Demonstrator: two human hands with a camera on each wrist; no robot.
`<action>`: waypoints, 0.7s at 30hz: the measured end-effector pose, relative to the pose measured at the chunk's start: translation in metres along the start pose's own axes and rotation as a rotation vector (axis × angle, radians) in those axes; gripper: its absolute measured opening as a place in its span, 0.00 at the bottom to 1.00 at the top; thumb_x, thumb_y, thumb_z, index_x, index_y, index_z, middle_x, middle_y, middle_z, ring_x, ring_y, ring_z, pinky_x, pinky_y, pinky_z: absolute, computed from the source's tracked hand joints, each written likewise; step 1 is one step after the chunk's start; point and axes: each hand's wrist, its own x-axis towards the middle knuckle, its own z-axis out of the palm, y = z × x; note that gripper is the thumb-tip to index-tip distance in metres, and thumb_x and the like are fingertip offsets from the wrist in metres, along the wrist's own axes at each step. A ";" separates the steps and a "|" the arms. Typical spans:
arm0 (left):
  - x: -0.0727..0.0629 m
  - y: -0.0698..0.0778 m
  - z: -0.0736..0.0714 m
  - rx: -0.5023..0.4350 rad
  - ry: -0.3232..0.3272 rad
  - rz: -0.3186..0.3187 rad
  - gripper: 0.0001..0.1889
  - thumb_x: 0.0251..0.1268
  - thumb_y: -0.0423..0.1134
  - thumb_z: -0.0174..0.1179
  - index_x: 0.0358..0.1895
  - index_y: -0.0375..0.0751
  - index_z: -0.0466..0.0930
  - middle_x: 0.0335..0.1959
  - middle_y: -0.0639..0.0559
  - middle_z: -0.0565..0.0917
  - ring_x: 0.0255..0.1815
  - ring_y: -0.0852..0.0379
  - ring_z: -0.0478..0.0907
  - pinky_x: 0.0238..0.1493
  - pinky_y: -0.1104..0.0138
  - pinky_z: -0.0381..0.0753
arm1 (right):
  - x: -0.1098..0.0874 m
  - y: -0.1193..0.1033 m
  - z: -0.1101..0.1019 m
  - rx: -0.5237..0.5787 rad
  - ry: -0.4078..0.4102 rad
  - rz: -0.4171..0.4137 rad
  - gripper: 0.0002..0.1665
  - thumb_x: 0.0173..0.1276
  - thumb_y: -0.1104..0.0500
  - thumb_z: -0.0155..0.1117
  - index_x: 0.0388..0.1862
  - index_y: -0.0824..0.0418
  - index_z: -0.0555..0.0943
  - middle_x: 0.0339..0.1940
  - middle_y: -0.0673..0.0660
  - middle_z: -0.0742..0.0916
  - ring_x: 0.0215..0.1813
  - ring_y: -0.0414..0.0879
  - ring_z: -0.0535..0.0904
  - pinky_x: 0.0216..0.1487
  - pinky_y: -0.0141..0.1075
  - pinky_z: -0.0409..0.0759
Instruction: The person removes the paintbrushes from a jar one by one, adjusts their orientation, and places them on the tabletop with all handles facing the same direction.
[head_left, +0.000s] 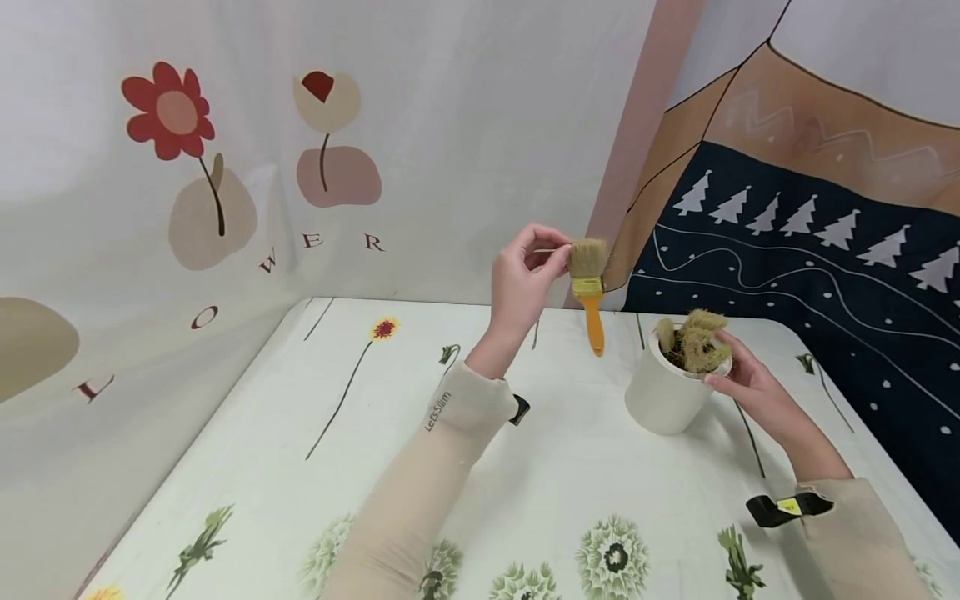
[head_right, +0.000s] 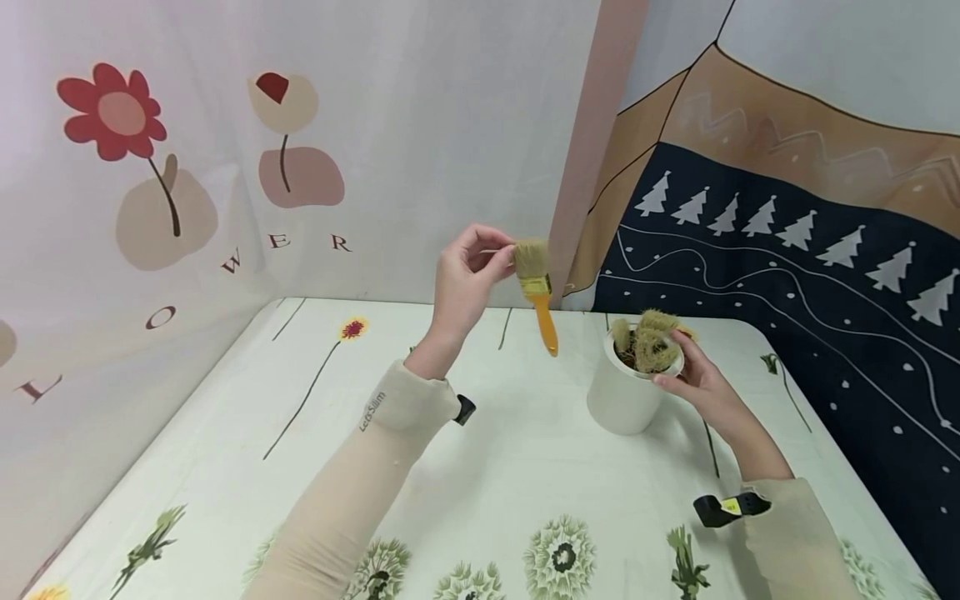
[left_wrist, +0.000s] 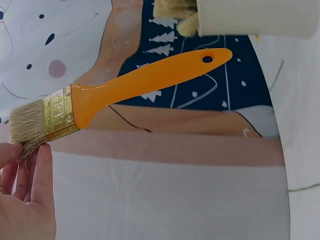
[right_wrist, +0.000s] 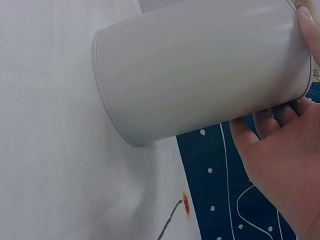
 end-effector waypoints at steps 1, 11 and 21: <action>0.000 -0.001 -0.002 0.003 0.002 -0.004 0.06 0.68 0.30 0.62 0.44 0.32 0.79 0.44 0.37 0.85 0.42 0.46 0.86 0.45 0.68 0.89 | 0.000 0.000 0.000 -0.001 0.000 0.001 0.48 0.80 0.58 0.51 0.83 0.52 0.32 0.82 0.61 0.31 0.80 0.68 0.29 0.52 0.10 0.64; -0.004 -0.014 -0.023 0.074 0.013 -0.057 0.06 0.68 0.31 0.62 0.44 0.33 0.79 0.44 0.39 0.85 0.42 0.47 0.86 0.46 0.67 0.89 | -0.001 0.001 0.000 -0.001 0.004 -0.004 0.48 0.80 0.58 0.51 0.83 0.51 0.33 0.82 0.62 0.31 0.80 0.70 0.30 0.53 0.10 0.63; -0.012 -0.030 -0.038 0.127 0.015 -0.117 0.06 0.69 0.32 0.62 0.44 0.33 0.80 0.43 0.38 0.85 0.42 0.46 0.86 0.46 0.67 0.89 | 0.000 0.002 0.000 -0.004 0.014 -0.020 0.47 0.80 0.58 0.52 0.83 0.49 0.35 0.82 0.61 0.32 0.81 0.68 0.32 0.52 0.10 0.64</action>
